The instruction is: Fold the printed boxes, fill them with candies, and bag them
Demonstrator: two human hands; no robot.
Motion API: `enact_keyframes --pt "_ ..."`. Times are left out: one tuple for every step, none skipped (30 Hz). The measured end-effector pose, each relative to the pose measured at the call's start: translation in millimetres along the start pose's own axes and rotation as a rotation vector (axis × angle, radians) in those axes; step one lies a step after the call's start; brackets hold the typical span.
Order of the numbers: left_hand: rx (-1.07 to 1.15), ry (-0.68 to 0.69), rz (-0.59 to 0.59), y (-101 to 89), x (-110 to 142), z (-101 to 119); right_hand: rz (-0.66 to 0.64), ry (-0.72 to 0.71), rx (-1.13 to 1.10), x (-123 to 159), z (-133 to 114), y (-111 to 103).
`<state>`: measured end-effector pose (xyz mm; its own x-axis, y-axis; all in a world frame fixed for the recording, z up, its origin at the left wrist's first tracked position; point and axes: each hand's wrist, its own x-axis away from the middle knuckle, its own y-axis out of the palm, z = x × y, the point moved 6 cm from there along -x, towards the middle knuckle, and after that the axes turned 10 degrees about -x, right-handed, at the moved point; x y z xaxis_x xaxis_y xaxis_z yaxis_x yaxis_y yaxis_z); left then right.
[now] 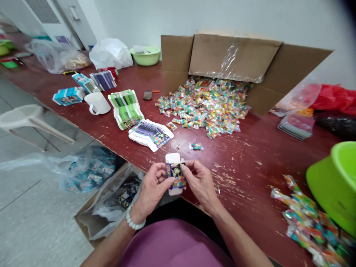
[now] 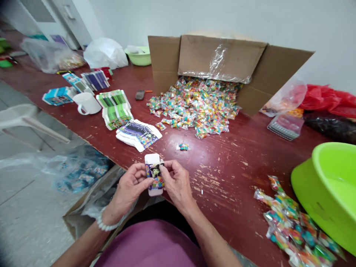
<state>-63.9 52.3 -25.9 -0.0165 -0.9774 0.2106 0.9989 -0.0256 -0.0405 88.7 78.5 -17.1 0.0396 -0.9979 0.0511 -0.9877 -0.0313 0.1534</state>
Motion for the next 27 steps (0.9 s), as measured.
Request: enact_keyframes --pt "0.006 0.013 0.033 -0.6 2 0 0.007 0.004 -0.020 0 1 0" --pt "0.017 0.029 0.054 -0.5 5 0 0.017 0.007 -0.047 1 2 0" --pt "0.020 0.050 0.071 -0.3 7 1 0.028 0.004 -0.076 2 3 0" --pt "0.010 0.070 0.087 -0.3 9 1 0.027 0.001 -0.106 3 3 1" --pt "-0.010 0.085 0.097 -0.6 10 1 0.011 -0.002 -0.136 3 3 3" --pt "-0.036 0.088 0.099 -0.9 10 1 -0.013 -0.003 -0.163 4 3 5" --pt "-0.058 0.080 0.087 -1.2 10 1 -0.034 0.000 -0.183 4 3 5" --pt "-0.067 0.064 0.060 -1.3 9 0 -0.052 0.006 -0.197 4 4 5" --pt "-0.062 0.044 0.021 -1.0 8 -1 -0.064 0.016 -0.205 3 5 4" --pt "-0.046 0.025 -0.027 -0.5 7 -3 -0.069 0.032 -0.204 2 6 2" --pt "-0.028 0.008 -0.076 0.2 6 -4 -0.069 0.054 -0.198 1 7 -1" --pt "-0.011 -0.005 -0.122 0.8 5 -4 -0.073 0.081 -0.196 0 9 -3" --pt "0.002 -0.011 -0.158 1.3 5 -5 -0.083 0.116 -0.205 -2 11 -5" --pt "0.005 -0.013 -0.186 1.7 4 -5 -0.093 0.156 -0.226 -3 12 -6" --pt "-0.005 -0.011 -0.205 2.0 4 -5 -0.100 0.194 -0.253 -4 14 -6" --pt "-0.029 -0.004 -0.215 2.2 3 -4 -0.102 0.220 -0.282 -6 15 -7" --pt "-0.066 0.010 -0.212 2.1 3 -3 -0.105 0.231 -0.308 -7 14 -7" --pt "-0.103 0.029 -0.195 1.5 2 -1 -0.112 0.231 -0.324 -8 13 -7" --pt "-0.127 0.048 -0.168 0.6 1 1 -0.125 0.222 -0.324 -8 11 -6" --pt "-0.122 0.058 -0.135 -0.4 1 3 -0.146 0.206 -0.304 -9 9 -5" --pt "-0.084 0.056 -0.101 -1.3 0 5 -0.169 0.185 -0.263 -9 7 -4" --pt "-0.019 0.039 -0.076 -1.7 0 6 -0.185 0.160 -0.209 -9 6 -4" --pt "0.060 0.007 -0.064 -1.1 1 5 -0.189 0.127 -0.151 -8 4 -4" --pt "0.138 -0.037 -0.073 0.9 2 4 -0.180 0.087 -0.103 -8 1 -5" --pt "0.208 -0.087 -0.109 4.5 3 1 -0.165 0.047 -0.073 -7 -1 -6" --pt "0.269 -0.137 -0.171 9.7 4 -1 -0.154 0.017 -0.061 -6 -3 -7" --pt "0.319 -0.183 -0.250 15.8 6 -4 -0.153 0.000 -0.059 -5 -4 -8"
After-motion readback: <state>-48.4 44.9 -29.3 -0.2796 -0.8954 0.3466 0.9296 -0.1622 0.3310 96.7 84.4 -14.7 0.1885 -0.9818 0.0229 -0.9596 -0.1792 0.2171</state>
